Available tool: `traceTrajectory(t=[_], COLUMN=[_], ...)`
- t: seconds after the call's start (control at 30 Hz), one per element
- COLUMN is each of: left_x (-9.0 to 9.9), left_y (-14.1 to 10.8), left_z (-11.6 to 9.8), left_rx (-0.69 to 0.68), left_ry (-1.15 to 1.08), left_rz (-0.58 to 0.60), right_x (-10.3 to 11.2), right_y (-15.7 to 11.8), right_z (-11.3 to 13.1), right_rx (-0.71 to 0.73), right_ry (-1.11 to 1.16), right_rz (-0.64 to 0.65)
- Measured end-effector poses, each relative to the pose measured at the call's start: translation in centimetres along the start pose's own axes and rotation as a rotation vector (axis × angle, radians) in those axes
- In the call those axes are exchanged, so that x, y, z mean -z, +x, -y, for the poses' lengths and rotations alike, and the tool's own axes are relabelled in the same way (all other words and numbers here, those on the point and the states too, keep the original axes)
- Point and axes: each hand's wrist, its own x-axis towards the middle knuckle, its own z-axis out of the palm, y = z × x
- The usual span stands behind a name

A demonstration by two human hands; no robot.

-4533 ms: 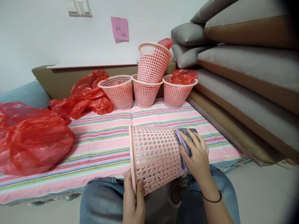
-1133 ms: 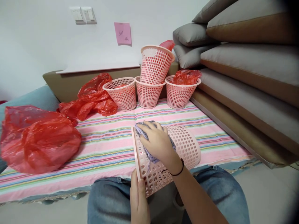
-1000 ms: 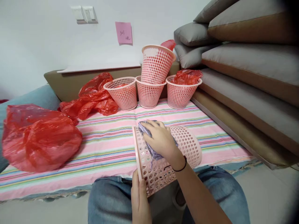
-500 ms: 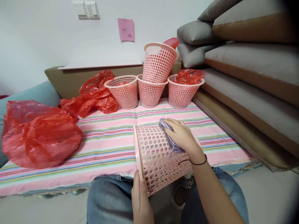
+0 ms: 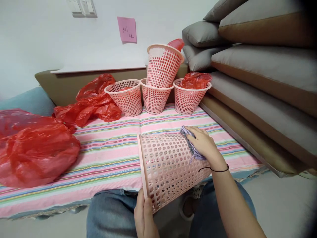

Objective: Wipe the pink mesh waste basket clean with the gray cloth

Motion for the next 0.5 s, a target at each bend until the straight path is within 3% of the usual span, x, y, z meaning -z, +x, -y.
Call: traceTrajectory(t=[0.13, 0.33, 0.5], left_x=[0.6, 1.9, 3.5], left_y=[1.2, 4.8, 7.0], left_z=[0.3, 0.8, 2.8], left_rx=[-0.065, -0.309, -0.399], left_ry=[0.059, 0.297, 0.292], left_rz=[0.045, 0.119, 0.048], right_x=[0.2, 0.3, -0.2], right_y=[-0.5, -1.7, -4.2], right_z=[0.5, 0.1, 1.4], right_rx=[-0.035, -0.138, -0.212], right_ry=[-0.04, -0.019, -0.036], right_rz=[-0.02, -0.066, -0.185])
